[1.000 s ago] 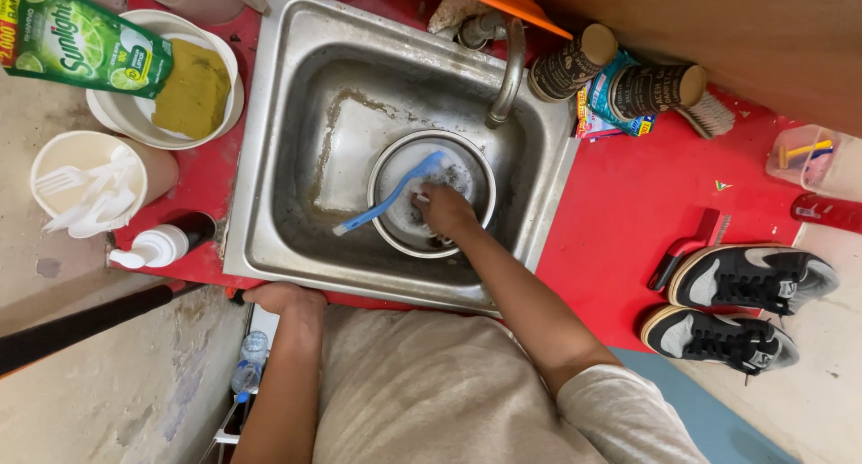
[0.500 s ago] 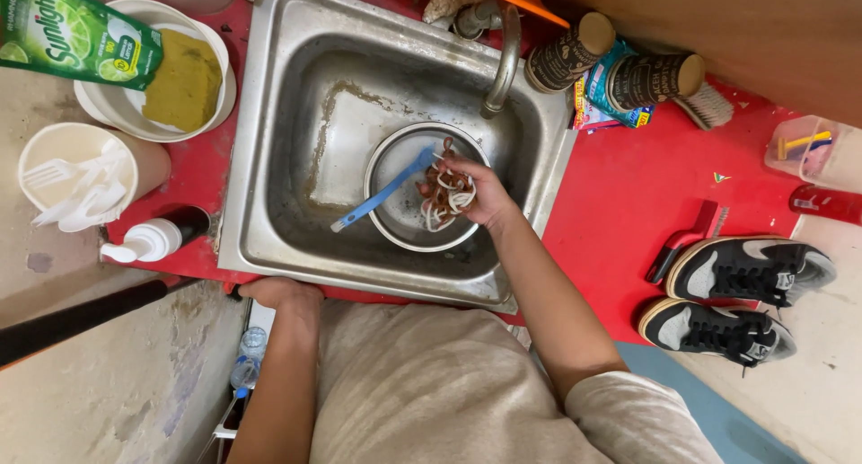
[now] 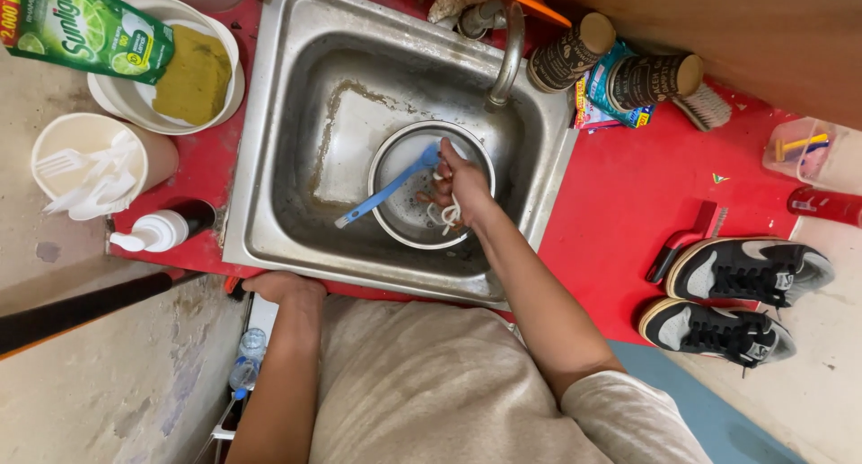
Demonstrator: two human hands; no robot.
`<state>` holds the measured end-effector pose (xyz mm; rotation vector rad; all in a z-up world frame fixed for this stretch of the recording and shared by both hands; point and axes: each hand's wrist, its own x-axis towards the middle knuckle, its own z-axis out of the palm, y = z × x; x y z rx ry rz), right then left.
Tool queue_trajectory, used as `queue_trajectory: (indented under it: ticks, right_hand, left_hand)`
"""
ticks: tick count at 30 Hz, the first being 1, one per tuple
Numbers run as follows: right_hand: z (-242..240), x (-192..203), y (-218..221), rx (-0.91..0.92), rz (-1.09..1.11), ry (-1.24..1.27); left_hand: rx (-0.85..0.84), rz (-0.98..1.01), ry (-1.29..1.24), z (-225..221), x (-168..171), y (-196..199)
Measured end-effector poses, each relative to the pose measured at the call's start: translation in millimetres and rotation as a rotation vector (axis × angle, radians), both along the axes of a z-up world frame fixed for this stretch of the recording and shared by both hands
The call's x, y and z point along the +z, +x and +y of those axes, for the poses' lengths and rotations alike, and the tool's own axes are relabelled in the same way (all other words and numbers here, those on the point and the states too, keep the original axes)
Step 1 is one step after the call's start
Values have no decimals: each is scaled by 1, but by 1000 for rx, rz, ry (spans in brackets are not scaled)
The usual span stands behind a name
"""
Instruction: The person is washing a pair of shoelaces in a small metal bowl inside a sink, using a toothbrush to scrub them with soap and water.
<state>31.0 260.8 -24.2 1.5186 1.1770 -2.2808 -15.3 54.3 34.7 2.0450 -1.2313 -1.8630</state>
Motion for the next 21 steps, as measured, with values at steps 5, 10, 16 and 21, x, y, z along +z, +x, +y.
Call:
queue_trajectory:
  ticks: [5,10,16,21]
  right_hand:
    - [18,-106,29,436,82,420]
    - [17,-67,30,1107,-15,982]
    - [-5,-71,35,1195,-162,1449]
    - [-16,-92,40,1697,-367,1321]
  left_hand:
    - [13,11,17,4,0,-4]
    - [54,-6,35,-1,-17,-9]
    - [221,102,24,-7,-41,-10]
    - [56,-5,31,5,-13,-15]
